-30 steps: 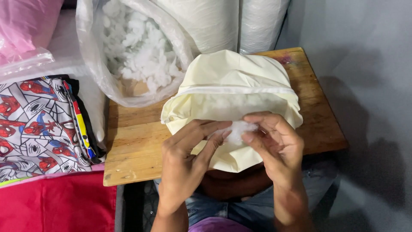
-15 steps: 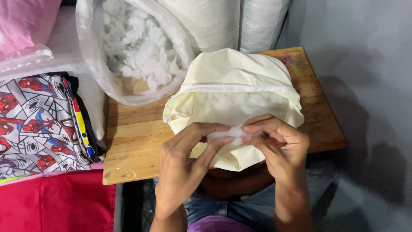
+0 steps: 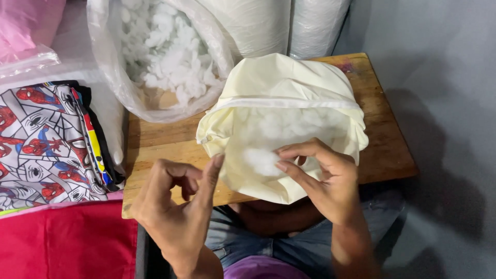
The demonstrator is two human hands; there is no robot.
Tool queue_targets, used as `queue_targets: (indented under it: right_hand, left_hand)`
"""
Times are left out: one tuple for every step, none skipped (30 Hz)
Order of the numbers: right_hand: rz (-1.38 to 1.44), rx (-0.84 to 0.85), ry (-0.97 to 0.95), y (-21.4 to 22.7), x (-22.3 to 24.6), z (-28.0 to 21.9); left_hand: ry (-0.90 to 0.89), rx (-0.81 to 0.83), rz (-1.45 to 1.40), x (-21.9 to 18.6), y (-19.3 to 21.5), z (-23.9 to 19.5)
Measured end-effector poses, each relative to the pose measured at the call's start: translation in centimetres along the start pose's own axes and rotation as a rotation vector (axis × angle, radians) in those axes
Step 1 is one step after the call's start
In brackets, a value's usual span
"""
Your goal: The person takes handfuls of white synthetic filling from a large plastic bag and places them into a cream-colored pillowcase. They repeatedly fluff and distribute the filling inside the pillow to ensure even coverage.
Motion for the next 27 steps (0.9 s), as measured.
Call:
queue_targets:
  right_hand:
    - [-0.102,0.076,0.046,-0.5,0.9,0.3]
    - [-0.1,0.078,0.046,-0.6,1.0,0.3]
    - [-0.151,0.046,0.09,-0.4,1.5,0.3]
    - [-0.203,0.013,0.133,-0.2,1.9,0.4]
    - [-0.203,0.013,0.134,-0.1,2.4,0.4]
    - [-0.245,0.024,0.184,-0.2,3.2,0.4]
    - [-0.289,0.037,0.231,-0.2,4.0,0.3]
    - [-0.29,0.037,0.228,-0.4,3.9,0.2]
    - [-0.301,0.105,0.291,-1.1,4.2,0.0]
    - [-0.312,0.173,0.352,-1.8,4.4,-0.2]
    - [-0.312,0.174,0.352,-2.3,3.8,-0.3]
    - [-0.31,0.232,0.378,-3.2,3.2,-0.6]
    - [-0.307,0.291,0.405,-4.0,2.6,-0.8]
    - [-0.308,0.293,0.407,-4.2,1.6,-0.7]
    - [-0.439,0.41,0.401,-5.2,0.2,-0.7]
    - [-0.571,0.527,0.395,-6.1,-1.3,-0.8]
    - [-0.568,0.527,0.401,-6.0,-1.4,-0.7]
    - [-0.556,0.583,0.379,-6.2,-1.7,-0.7]
    - [-0.544,0.64,0.361,-6.4,-2.0,-0.7]
    - [-0.541,0.641,0.37,-6.0,-1.5,-0.6]
    - [-0.462,0.534,0.396,-5.0,-0.4,-0.3]
    - [-0.381,0.427,0.419,-4.0,0.5,0.0]
    - [-0.373,0.433,0.427,-3.6,1.3,-0.1]
    - [-0.355,0.343,0.416,-2.6,2.1,0.0]
    - [-0.334,0.253,0.407,-1.5,2.9,0.1]
    - [-0.325,0.258,0.416,-1.2,3.1,-0.2]
    - [-0.371,0.159,0.385,-0.2,3.2,-0.2]
  left_hand:
    - [0.065,-0.049,0.102,1.0,0.7,-0.3]
    - [0.066,-0.05,0.105,1.4,1.0,-0.3]
    - [0.092,-0.011,0.105,2.0,0.9,-0.3]
    - [0.118,0.029,0.104,2.6,0.9,-0.3]
    - [0.118,0.029,0.104,2.9,1.0,-0.2]
    - [0.194,0.111,0.131,3.6,0.5,-0.2]
    - [0.273,0.197,0.158,4.4,0.1,-0.4]
    - [0.274,0.199,0.157,4.3,-0.1,-0.3]
    - [0.338,0.28,0.145,4.6,-0.8,-0.4]
    - [0.401,0.36,0.133,5.0,-1.5,-0.5]
    - [0.403,0.36,0.133,5.2,-1.6,-0.8]
    - [0.388,0.41,0.111,5.4,-2.0,-1.2]
    - [0.372,0.457,0.09,5.5,-2.5,-1.6]
    - [0.373,0.455,0.089,5.4,-2.5,-1.6]
    - [0.329,0.415,0.009,5.0,-2.3,-1.5]
    - [0.284,0.375,-0.07,4.5,-2.2,-1.3]
    - [0.283,0.37,-0.067,4.4,-2.1,-1.3]
    - [0.284,0.363,-0.089,4.3,-2.1,-1.2]
    - [0.285,0.352,-0.11,4.3,-2.1,-1.2]
    - [0.284,0.344,-0.106,4.3,-2.1,-1.0]
    - [0.275,0.353,-0.13,4.2,-2.1,-1.0]
    - [0.266,0.362,-0.154,4.2,-2.2,-0.9]
    - [0.269,0.353,-0.146,4.3,-2.0,-0.9]
    - [0.324,0.358,-0.183,4.7,-2.0,-1.0]
    - [0.375,0.36,-0.218,5.1,-2.0,-1.1]
    - [0.375,0.349,-0.21,5.3,-1.6,-0.7]
    - [0.374,0.314,-0.194,5.6,-1.0,-0.3]
Point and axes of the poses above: each hand's wrist, its own z-axis towards the middle knuckle, its own y-axis out of the back of the hand, x = y × z, the point moved 7 cm from there along z, towards the middle knuckle, and after that the axes turned 11 degrees about -z, right-handed, at the moved point
